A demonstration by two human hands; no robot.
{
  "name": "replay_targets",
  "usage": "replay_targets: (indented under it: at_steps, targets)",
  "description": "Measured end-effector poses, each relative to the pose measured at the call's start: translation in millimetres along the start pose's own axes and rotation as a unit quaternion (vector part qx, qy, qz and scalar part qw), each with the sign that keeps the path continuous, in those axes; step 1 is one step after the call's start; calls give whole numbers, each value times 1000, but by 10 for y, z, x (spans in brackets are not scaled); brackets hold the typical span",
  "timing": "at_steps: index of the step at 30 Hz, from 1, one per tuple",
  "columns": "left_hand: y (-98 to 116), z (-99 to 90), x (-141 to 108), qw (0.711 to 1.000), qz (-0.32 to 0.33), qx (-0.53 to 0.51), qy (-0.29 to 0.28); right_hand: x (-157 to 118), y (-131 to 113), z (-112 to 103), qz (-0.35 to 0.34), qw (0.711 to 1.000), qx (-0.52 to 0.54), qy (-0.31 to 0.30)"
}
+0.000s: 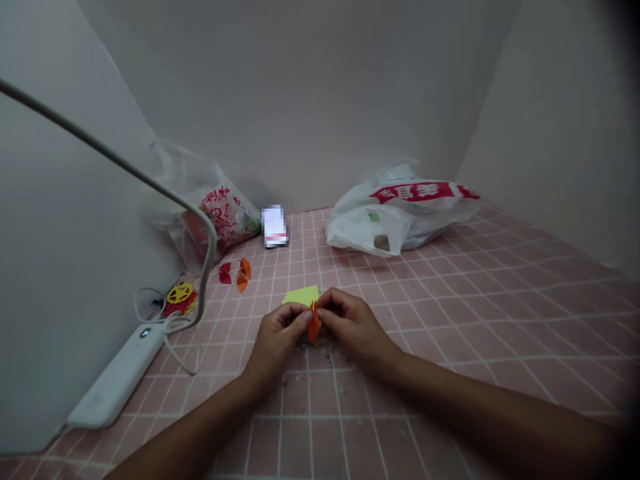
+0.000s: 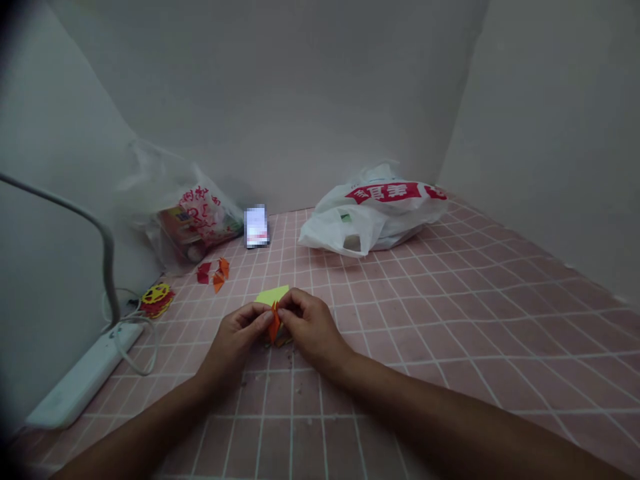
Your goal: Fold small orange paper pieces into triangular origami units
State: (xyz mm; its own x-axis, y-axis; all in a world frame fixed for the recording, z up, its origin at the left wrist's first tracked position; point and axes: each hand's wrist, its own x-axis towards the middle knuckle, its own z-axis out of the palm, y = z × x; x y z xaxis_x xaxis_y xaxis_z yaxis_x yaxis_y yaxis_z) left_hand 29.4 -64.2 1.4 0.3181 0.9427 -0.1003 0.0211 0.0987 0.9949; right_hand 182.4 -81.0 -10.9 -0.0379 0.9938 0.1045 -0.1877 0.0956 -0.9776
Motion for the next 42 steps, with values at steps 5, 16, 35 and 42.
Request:
replay_targets:
  at_steps: [5,16,35,42]
  targets:
    - [12,-8,13,1000,-12,-12,-18,7,-4,-2,16,1000,9,-6]
    - [-15,-77,42,999,-27,6,-40,9,-51,-1,41,999,19,-20]
    - [-5,-49,35,999,-11,-14,-29,17,-42,8,71,995,62,-36]
    - [-22,-73,55,999,-32,-21,-34,21,-25,-8,54,997,30,-39]
